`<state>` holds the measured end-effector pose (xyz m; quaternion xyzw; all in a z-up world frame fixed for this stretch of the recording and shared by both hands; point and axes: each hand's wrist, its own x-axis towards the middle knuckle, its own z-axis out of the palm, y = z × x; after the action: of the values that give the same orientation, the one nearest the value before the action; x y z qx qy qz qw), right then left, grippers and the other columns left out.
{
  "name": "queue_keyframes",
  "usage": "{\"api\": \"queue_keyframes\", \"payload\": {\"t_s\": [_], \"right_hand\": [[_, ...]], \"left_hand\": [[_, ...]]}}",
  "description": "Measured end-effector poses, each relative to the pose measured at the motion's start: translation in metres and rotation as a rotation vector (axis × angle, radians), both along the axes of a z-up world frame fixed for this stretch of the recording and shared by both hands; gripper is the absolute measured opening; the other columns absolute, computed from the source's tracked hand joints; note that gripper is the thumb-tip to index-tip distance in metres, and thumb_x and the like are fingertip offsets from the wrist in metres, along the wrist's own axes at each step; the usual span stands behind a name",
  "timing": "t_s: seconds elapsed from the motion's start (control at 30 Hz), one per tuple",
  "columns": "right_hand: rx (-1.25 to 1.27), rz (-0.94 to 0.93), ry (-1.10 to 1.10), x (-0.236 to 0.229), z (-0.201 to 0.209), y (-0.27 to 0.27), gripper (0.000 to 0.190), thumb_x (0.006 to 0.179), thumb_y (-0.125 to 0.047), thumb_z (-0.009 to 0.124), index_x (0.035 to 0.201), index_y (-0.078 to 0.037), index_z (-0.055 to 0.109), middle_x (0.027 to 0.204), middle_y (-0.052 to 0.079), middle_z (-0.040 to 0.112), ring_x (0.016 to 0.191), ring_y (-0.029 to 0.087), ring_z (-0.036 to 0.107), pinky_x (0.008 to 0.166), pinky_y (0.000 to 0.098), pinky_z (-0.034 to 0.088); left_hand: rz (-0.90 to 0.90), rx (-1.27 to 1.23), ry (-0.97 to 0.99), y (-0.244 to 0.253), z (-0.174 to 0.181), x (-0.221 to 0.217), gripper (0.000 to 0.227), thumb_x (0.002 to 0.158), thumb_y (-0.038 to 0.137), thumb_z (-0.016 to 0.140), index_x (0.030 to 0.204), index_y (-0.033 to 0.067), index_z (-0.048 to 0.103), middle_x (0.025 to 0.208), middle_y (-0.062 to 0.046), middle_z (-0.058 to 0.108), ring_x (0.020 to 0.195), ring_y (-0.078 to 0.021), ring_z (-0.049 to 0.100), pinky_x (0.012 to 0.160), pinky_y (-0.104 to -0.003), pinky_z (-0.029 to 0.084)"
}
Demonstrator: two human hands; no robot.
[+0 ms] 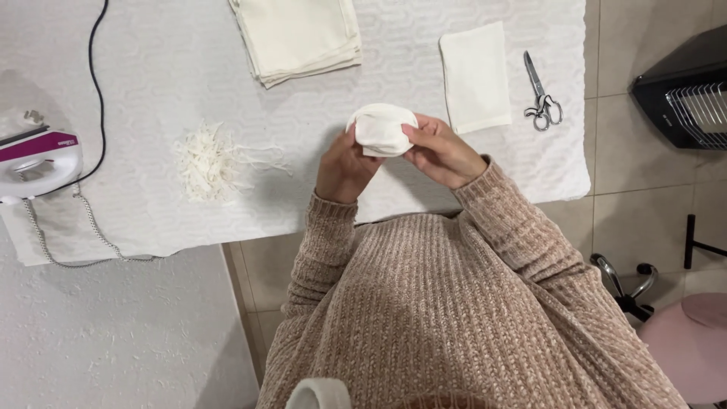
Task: Trimming excess fabric from sewn edges with scissors and then turning the fabric pieces inside out.
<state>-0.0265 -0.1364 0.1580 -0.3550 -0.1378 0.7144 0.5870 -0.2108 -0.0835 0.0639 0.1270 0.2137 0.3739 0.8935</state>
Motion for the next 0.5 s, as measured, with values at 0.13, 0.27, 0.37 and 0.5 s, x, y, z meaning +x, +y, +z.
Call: {"api": "queue_keyframes", "payload": {"t_s": [0.13, 0.27, 0.37, 0.5], "right_hand": [[0.105, 0.09, 0.292, 0.001, -0.033, -0.01, 0.038, 0.095, -0.014, 0.061, 0.126, 0.008, 0.054, 0.107, 0.019, 0.07, 0.094, 0.024, 0.072, 0.087, 0.0352, 0.057], [0.091, 0.173, 0.247, 0.014, -0.077, -0.033, 0.044, 0.094, -0.022, 0.061, 0.126, 0.008, 0.054, 0.111, 0.02, 0.072, 0.102, 0.028, 0.072, 0.093, 0.0436, 0.058], [0.107, 0.155, 0.204, 0.016, -0.044, -0.015, 0.038, 0.095, -0.015, 0.058, 0.121, 0.012, 0.058, 0.1, 0.023, 0.072, 0.086, 0.027, 0.075, 0.081, 0.0417, 0.062], [0.164, 0.166, 0.107, 0.026, -0.04, -0.004, 0.035, 0.097, -0.013, 0.056, 0.119, 0.013, 0.058, 0.097, 0.023, 0.073, 0.083, 0.026, 0.075, 0.082, 0.0413, 0.061]], "left_hand": [[-0.06, -0.008, -0.052, 0.002, -0.019, 0.0, 0.036, 0.103, 0.025, 0.049, 0.131, 0.0063, 0.062, 0.13, -0.016, 0.067, 0.112, -0.0295, 0.068, 0.097, -0.047, 0.051], [-0.179, -0.03, -0.056, -0.006, -0.013, -0.006, 0.033, 0.103, 0.024, 0.047, 0.126, 0.0044, 0.061, 0.111, -0.014, 0.074, 0.08, -0.0156, 0.072, 0.052, -0.014, 0.045], [-0.263, 0.013, -0.116, -0.006, 0.004, -0.002, 0.046, 0.104, 0.026, 0.047, 0.139, -0.003, 0.045, 0.105, -0.027, 0.071, 0.06, -0.024, 0.07, 0.027, -0.019, 0.037], [-0.379, 0.3, 0.033, 0.015, 0.063, 0.003, 0.062, 0.092, 0.05, 0.064, 0.127, -0.0001, 0.057, 0.082, -0.012, 0.072, 0.042, -0.0088, 0.057, 0.029, -0.019, 0.04]]}}
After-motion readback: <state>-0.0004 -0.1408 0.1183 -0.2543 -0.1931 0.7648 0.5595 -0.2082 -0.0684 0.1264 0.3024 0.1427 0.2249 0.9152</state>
